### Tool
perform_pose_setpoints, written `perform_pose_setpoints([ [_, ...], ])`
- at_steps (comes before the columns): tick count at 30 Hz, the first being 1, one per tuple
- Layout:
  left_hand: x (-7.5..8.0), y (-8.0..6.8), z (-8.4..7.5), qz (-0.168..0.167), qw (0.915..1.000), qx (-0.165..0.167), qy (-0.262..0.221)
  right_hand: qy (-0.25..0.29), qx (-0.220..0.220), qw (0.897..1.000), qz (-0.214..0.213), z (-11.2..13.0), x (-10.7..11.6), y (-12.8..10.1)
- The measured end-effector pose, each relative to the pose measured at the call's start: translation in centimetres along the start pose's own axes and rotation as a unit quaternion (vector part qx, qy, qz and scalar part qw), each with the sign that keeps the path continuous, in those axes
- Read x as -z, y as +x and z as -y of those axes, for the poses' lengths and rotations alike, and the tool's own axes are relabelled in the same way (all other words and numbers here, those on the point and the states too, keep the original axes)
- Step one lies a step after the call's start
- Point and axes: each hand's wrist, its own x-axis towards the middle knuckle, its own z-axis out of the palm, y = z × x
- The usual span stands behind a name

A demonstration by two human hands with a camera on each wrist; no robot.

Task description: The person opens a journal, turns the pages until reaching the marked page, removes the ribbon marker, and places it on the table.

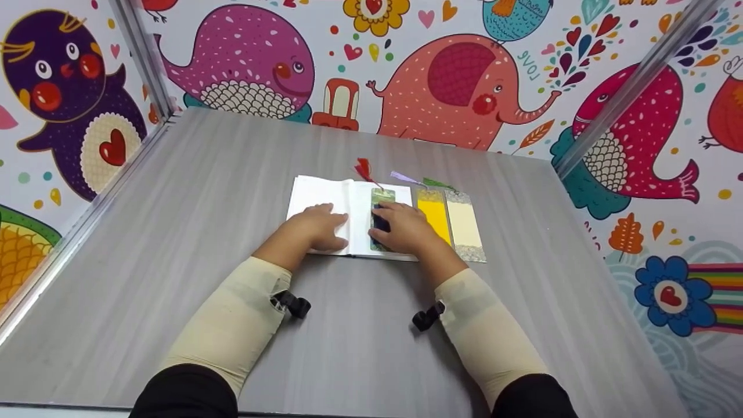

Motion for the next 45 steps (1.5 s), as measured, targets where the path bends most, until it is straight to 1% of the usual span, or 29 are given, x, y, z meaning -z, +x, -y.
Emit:
perform_pose_setpoints([
  [7, -0.1, 0.0, 0.2, -0.002, 1.0, 0.0, -0.001, 0.013, -0.015, 1.0, -0.004, -1.1, 0.2, -0.2],
  [11, -0.2, 0.0, 0.2, -0.009, 0.9999, -0.001, -0.006, 0.02, -0.021, 1.0, -0.009, -1.5, 0.3, -0.4],
  [16, -0.4, 0.1, 0.3, -0.015, 0.9998, -0.003, -0.01, 0.038, -0.041, 0.998, -0.015, -2.0, 0.5, -0.7],
  [22, -0.3, -0.1, 0.2, -0.013, 0.9999, 0.001, -0.01, 0.044, -0.053, 0.997, -0.037, -2.2, 0.4, -0.5],
  [24, -0.2, -0.2, 0.1, -0.011, 0.9999, 0.0, -0.006, 0.048, -0.068, 0.995, -0.052, -2.1, 0.4, -0.3],
  [26, -0.2, -0.2, 0.1, -0.009, 0.9999, 0.0, -0.006, 0.057, -0.096, 0.991, -0.068, -2.0, 0.4, -0.1],
  [28, -0.2, -0.2, 0.1, -0.009, 0.9999, -0.001, -0.005, 0.069, -0.133, 0.986, -0.079, -1.8, 0.5, 0.1],
  [30, -0.2, -0.1, 0.1, -0.01, 0.9999, -0.001, -0.006, 0.085, -0.171, 0.978, -0.079, -1.7, 0.7, 0.2],
  [33, -0.2, -0.1, 0.1, -0.011, 0.9999, -0.002, -0.004, 0.109, -0.206, 0.97, -0.069, -1.7, 0.9, 0.4],
  [35, -0.2, -0.2, 0.1, -0.01, 0.9999, -0.003, -0.003, 0.13, -0.219, 0.965, -0.066, -1.8, 1.0, 0.4],
  [38, -0.2, -0.2, 0.1, -0.01, 0.9999, -0.005, 0.0, 0.155, -0.228, 0.958, -0.073, -2.0, 1.1, 0.3],
  [45, -0.2, -0.1, 0.0, -0.014, 0.9999, -0.006, 0.0, 0.213, -0.223, 0.945, -0.105, -2.6, 1.7, 0.4],
])
